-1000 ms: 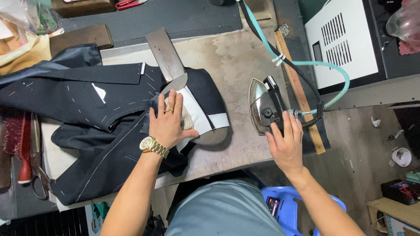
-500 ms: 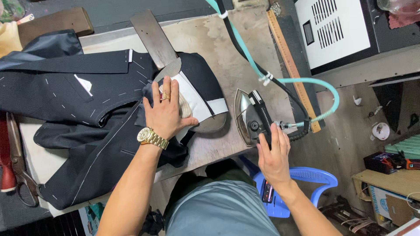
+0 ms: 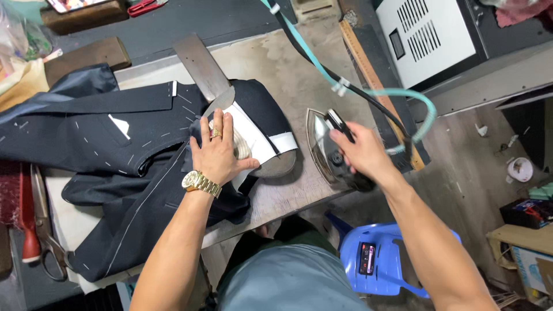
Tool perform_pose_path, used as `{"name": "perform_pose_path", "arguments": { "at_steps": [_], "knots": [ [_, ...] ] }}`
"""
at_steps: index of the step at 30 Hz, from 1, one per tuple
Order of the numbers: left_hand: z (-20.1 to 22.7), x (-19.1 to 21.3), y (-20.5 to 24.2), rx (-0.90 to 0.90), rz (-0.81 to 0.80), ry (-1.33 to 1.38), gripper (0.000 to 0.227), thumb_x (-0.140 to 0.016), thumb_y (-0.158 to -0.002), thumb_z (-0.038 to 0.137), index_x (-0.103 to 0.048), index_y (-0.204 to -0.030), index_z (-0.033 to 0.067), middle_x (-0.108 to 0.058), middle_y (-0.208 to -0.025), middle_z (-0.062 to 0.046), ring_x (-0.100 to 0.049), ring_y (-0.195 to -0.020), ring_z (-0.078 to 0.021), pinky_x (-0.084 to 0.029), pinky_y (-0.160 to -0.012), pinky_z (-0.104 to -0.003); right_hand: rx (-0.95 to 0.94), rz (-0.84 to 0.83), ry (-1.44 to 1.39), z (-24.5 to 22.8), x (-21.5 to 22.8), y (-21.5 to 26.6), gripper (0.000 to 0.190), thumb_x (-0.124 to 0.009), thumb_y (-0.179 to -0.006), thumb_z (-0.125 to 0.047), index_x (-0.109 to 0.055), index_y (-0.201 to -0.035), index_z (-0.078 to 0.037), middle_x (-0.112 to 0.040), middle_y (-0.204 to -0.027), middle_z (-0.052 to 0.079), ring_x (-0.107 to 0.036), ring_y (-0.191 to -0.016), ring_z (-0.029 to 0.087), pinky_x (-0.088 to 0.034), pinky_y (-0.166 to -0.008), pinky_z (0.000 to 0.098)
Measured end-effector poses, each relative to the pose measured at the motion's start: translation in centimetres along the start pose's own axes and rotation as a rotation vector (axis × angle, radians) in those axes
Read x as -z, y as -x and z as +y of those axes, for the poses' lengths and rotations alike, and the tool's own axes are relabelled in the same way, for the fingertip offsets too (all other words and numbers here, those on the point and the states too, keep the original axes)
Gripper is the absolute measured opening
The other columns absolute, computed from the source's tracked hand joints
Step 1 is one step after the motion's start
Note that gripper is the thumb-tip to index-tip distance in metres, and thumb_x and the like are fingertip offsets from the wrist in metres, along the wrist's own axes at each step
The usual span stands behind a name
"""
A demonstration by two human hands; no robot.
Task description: The person shapes a suit jacket shoulder by hand using a shoulder pad, then presses the fabric with a steam iron and a wooden pressing block on a workbench.
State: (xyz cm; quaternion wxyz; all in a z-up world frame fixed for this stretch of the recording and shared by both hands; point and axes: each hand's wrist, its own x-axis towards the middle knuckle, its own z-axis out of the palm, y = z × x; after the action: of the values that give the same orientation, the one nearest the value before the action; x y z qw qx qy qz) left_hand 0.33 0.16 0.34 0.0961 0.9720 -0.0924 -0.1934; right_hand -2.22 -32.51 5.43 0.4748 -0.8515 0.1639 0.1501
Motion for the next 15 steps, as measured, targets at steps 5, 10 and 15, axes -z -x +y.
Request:
{"name": "perform_pose_path", "arguments": {
  "at_steps": [5,10,15],
  "knots": [
    [0.2,0.5,0.2,0.006,0.011,0.049,0.145,-0.060,-0.061,0.098,-0.016,-0.166,0.0084,-0.011,-0.174,-0.013,-0.008,-0.157,-0.0448,-0.029,-0.112,-0.076,0.014,0.067,0.415,-1.9,0.2,5.1,0.044,-0.073,-0.088,-0.060,-0.073,-0.117,-0.027,-0.075,-0.093,0.011,-0.072,-0.087,0.034,-0.054,-0.076,0.0462],
    [0.0,0.5,0.5,0.002,0.004,0.052,0.143,-0.062,-0.063,0.095,-0.014,-0.166,0.0089,-0.008,-0.174,-0.013,-0.006,-0.157,-0.0447,-0.029,-0.112,-0.076,0.075,-0.137,0.404,-4.0,-0.9,7.4,0.044,-0.062,-0.096,-0.054,-0.071,-0.115,-0.016,-0.071,-0.078,0.014,-0.069,-0.066,0.024,-0.055,-0.060,0.0354],
    [-0.1,0.3,0.4,-0.005,-0.001,0.044,0.143,-0.062,-0.064,0.095,-0.012,-0.166,0.0089,-0.006,-0.174,-0.014,-0.005,-0.157,-0.0447,-0.028,-0.112,-0.077,0.115,-0.158,0.518,-4.3,-2.1,7.4,0.045,-0.061,-0.096,-0.054,-0.066,-0.117,-0.015,-0.073,-0.089,0.022,-0.073,-0.086,0.040,-0.055,-0.073,0.0482]
  ]
}}
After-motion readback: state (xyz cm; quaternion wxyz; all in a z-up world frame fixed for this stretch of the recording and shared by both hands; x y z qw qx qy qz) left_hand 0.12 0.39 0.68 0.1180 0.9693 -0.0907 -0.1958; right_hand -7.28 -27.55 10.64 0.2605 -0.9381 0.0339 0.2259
